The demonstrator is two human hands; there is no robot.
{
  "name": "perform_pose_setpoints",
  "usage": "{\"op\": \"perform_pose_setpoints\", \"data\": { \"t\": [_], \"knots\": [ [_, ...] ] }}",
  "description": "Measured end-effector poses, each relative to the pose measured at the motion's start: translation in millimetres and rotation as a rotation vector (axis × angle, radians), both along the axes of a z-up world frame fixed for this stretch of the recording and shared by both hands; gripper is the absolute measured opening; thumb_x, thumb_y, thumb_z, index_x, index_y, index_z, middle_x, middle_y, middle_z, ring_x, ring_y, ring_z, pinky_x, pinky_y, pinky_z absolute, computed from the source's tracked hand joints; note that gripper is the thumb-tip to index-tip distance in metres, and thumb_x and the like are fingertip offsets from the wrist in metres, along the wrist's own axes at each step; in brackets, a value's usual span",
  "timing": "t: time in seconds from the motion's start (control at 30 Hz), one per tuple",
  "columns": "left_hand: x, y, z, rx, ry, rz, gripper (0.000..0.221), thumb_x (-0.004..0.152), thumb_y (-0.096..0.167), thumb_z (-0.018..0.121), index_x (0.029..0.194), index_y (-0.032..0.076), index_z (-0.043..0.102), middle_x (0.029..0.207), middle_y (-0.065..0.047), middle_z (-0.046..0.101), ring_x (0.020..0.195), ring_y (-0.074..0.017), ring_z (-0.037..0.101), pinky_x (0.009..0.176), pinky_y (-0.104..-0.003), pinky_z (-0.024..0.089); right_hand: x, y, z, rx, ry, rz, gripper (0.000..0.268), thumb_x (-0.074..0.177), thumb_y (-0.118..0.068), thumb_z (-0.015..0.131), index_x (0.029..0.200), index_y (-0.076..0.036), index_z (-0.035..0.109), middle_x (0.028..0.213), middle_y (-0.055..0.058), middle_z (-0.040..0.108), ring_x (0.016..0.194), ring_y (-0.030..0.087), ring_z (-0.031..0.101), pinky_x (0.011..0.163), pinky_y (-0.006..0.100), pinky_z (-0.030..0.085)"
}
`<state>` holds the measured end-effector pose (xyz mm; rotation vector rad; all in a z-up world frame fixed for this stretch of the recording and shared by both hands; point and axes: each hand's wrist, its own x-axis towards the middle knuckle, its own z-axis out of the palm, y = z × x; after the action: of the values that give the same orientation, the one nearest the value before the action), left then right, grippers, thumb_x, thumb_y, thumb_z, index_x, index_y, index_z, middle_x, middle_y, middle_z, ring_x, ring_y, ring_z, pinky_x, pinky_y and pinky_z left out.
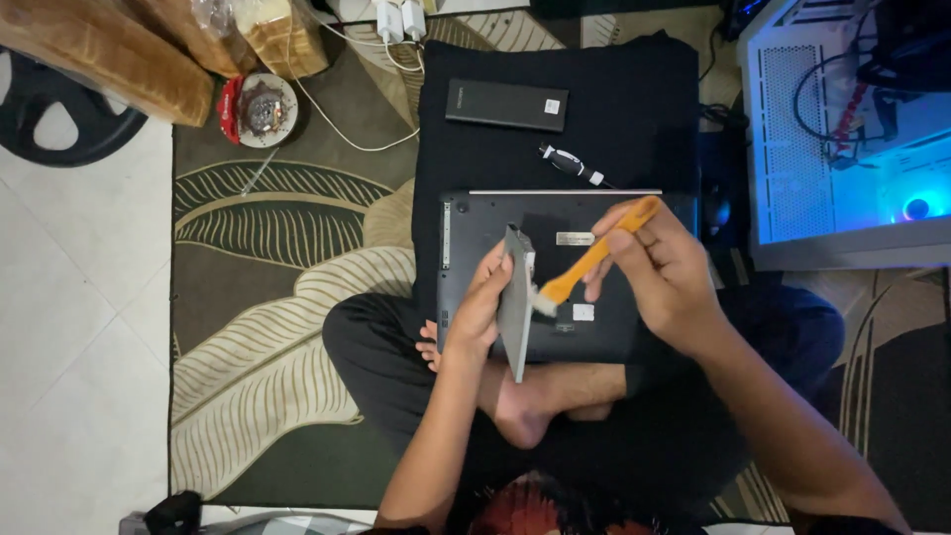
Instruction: Reattaching a small component panel to the underside of a laptop using a precision screwdriver.
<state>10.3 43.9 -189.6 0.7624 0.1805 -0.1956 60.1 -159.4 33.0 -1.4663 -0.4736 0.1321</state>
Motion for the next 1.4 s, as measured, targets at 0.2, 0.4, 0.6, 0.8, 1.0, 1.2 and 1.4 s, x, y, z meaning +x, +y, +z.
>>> {"op": "perform_pose_setpoints", "data": {
  "t": [0.2,0.4,0.6,0.8,1.0,1.2,1.4],
  "knots": [
    [-4,-6,12,-0.033,-0.048,-0.005,0.066,0.099,0.034,0.068,0.152,0.002,0.046,0.11,-0.017,0.074,0.088,-0.0199,0.076,0.068,-0.032,0.064,8,-4,1,0.014,-0.123,-0.15,0.023,0.113,-0.009,0.042,0.112,0.011,0.053,0.08,0.024,0.066,0.061,0.029,0.073,0.056,0.034,0.062],
    [5,-2,10,-0.069,-0.066,-0.051,0.061,0.096,0.036,0.072,0.141,0.0,0.053,0.093,-0.014,0.076,0.075,-0.0164,0.076,0.059,-0.027,0.061,34,-5,-11,-0.086,-0.193,-0.116,0.018,0.113,-0.007,0.046,0.117,0.008,0.055,0.084,0.022,0.066,0.064,0.028,0.072,0.064,0.035,0.058],
    [-8,-14,69,-0.005,-0.144,-0.142,0.056,0.085,0.026,0.083,0.13,-0.001,0.063,0.102,-0.012,0.076,0.084,-0.013,0.073,0.072,-0.031,0.062,39,11,-24,0.007,0.061,0.114,0.018,0.11,-0.011,0.05,0.115,0.004,0.058,0.078,0.017,0.07,0.06,0.021,0.074,0.065,0.029,0.057],
    [-10,-10,74,-0.021,-0.145,-0.153,0.061,0.081,0.03,0.087,0.127,-0.002,0.064,0.097,-0.01,0.075,0.079,-0.0126,0.073,0.065,-0.029,0.061,45,9,-26,0.003,0.127,0.11,0.022,0.111,-0.019,0.05,0.115,0.002,0.055,0.078,0.022,0.07,0.062,0.026,0.074,0.066,0.035,0.059],
    [-6,-7,88,-0.011,-0.159,-0.186,0.059,0.076,0.032,0.09,0.118,-0.002,0.066,0.089,-0.009,0.075,0.074,-0.0117,0.073,0.062,-0.027,0.06,50,11,-17,-0.092,0.115,-0.006,0.025,0.114,-0.026,0.048,0.116,-0.002,0.053,0.084,0.014,0.07,0.068,0.019,0.072,0.075,0.027,0.052],
    [-5,-3,99,0.009,-0.192,-0.239,0.063,0.074,0.031,0.092,0.121,-0.002,0.067,0.088,-0.008,0.076,0.075,-0.0099,0.072,0.065,-0.025,0.059,55,9,-18,-0.259,-0.151,-0.065,0.014,0.113,-0.007,0.052,0.116,0.006,0.054,0.085,0.024,0.071,0.068,0.029,0.074,0.074,0.036,0.055],
    [-4,-6,92,0.017,-0.194,-0.255,0.063,0.073,0.032,0.092,0.12,-0.003,0.067,0.088,-0.007,0.075,0.076,-0.0102,0.072,0.066,-0.025,0.059,47,7,-20,-0.262,-0.112,-0.008,0.01,0.111,-0.007,0.054,0.114,0.002,0.057,0.082,0.018,0.074,0.069,0.025,0.076,0.074,0.035,0.057]
  ]
}}
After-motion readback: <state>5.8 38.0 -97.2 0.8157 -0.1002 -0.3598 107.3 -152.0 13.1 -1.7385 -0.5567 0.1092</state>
